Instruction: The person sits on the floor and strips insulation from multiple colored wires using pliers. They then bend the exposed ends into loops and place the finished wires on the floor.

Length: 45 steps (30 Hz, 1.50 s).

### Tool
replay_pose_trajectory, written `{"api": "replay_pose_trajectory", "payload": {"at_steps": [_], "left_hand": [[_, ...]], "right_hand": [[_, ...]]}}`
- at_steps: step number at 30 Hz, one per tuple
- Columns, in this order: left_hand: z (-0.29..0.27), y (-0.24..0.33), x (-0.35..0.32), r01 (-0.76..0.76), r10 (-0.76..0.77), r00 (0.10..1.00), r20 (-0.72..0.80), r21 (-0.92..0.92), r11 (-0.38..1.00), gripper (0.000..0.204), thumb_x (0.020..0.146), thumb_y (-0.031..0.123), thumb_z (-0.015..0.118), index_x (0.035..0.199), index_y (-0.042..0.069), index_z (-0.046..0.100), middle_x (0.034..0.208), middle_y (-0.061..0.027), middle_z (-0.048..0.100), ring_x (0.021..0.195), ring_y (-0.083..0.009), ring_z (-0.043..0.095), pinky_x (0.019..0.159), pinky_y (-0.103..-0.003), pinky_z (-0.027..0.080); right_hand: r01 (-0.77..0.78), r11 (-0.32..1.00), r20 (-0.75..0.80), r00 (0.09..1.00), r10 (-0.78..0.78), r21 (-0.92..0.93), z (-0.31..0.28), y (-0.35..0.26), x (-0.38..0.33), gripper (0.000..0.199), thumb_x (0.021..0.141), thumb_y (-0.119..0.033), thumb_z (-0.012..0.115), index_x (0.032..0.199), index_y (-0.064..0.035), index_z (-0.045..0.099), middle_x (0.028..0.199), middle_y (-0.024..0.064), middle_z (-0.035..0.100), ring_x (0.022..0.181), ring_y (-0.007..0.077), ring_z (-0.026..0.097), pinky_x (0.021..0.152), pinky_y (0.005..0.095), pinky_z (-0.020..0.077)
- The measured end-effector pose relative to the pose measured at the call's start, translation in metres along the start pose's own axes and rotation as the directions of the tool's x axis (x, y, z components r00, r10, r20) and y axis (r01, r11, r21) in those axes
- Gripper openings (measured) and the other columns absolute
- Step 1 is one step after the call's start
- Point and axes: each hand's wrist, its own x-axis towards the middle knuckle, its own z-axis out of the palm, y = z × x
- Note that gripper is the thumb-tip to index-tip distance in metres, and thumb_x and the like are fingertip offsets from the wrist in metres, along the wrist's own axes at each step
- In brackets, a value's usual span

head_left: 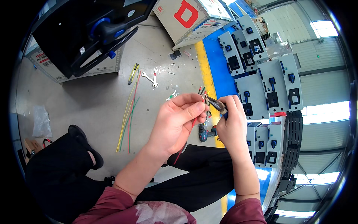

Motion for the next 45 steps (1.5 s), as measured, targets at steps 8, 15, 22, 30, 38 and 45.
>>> {"api": "replay_pose_trajectory", "payload": {"at_steps": [8,15,22,30,38,45], "left_hand": [[0.007,-0.005,-0.007,0.030,-0.028,0.998,0.061,-0.034,0.999,0.016,0.103,0.002,0.065,0.118,-0.001,0.069,0.103,-0.0155,0.076,0.086,-0.0189,0.071,0.080,-0.032,0.058],[0.012,-0.006,-0.011,0.028,-0.026,0.998,0.060,-0.033,0.999,0.017,0.101,0.001,0.067,0.118,-0.002,0.069,0.101,-0.0165,0.077,0.084,-0.0197,0.072,0.077,-0.033,0.059],[0.019,0.007,-0.016,-0.033,0.018,0.999,0.046,0.368,0.929,0.016,0.096,0.001,0.074,0.110,-0.007,0.072,0.093,-0.0190,0.077,0.076,-0.0209,0.075,0.069,-0.034,0.062],[0.036,0.005,-0.029,-0.056,0.045,0.998,0.039,0.377,0.924,0.015,0.096,0.002,0.074,0.106,-0.010,0.073,0.092,-0.0198,0.077,0.071,-0.0212,0.076,0.067,-0.033,0.065],[0.038,-0.002,-0.034,-0.038,0.024,0.998,0.055,0.264,0.964,0.018,0.098,0.002,0.071,0.112,-0.009,0.071,0.092,-0.0184,0.076,0.074,-0.0220,0.076,0.069,-0.036,0.066],[0.026,0.001,-0.022,-0.145,0.144,0.989,0.019,0.166,0.975,0.016,0.101,0.003,0.068,0.115,-0.005,0.069,0.093,-0.0160,0.076,0.077,-0.0217,0.077,0.071,-0.037,0.066]], "right_hand": [[0.073,0.997,-0.072,0.995,-0.072,0.021,0.003,0.002,0.000,0.041,0.067,0.015,0.057,0.103,-0.0042,0.062,0.101,0.0113,0.058,0.098,0.0361,0.060,0.079,0.0450,0.0524],[0.147,0.985,-0.076,0.987,-0.140,0.096,0.001,0.007,0.001,0.040,0.064,0.017,0.055,0.099,-0.0002,0.057,0.099,0.0156,0.056,0.095,0.0399,0.058,0.075,0.0457,0.0502],[0.149,0.968,0.002,0.988,-0.152,0.204,-0.006,0.012,-0.002,0.037,0.061,0.016,0.056,0.094,0.0004,0.054,0.090,0.0171,0.052,0.083,0.0418,0.055,0.070,0.0452,0.0469],[0.282,0.956,-0.252,0.934,-0.253,0.084,0.009,0.022,-0.003,0.034,0.059,0.013,0.062,0.086,-0.0027,0.051,0.077,0.0129,0.049,0.070,0.0353,0.051,0.060,0.0428,0.0411],[0.289,0.948,-0.279,0.929,-0.243,0.135,0.012,0.022,-0.004,0.036,0.062,0.015,0.064,0.092,-0.0019,0.053,0.084,0.0138,0.053,0.076,0.0356,0.053,0.064,0.0416,0.0441],[-0.272,0.797,0.250,0.956,0.157,0.539,0.024,0.015,-0.001,0.040,0.080,0.021,0.048,0.112,0.0000,0.059,0.106,0.0181,0.067,0.098,0.0357,0.067,0.085,0.0400,0.0543]]}}
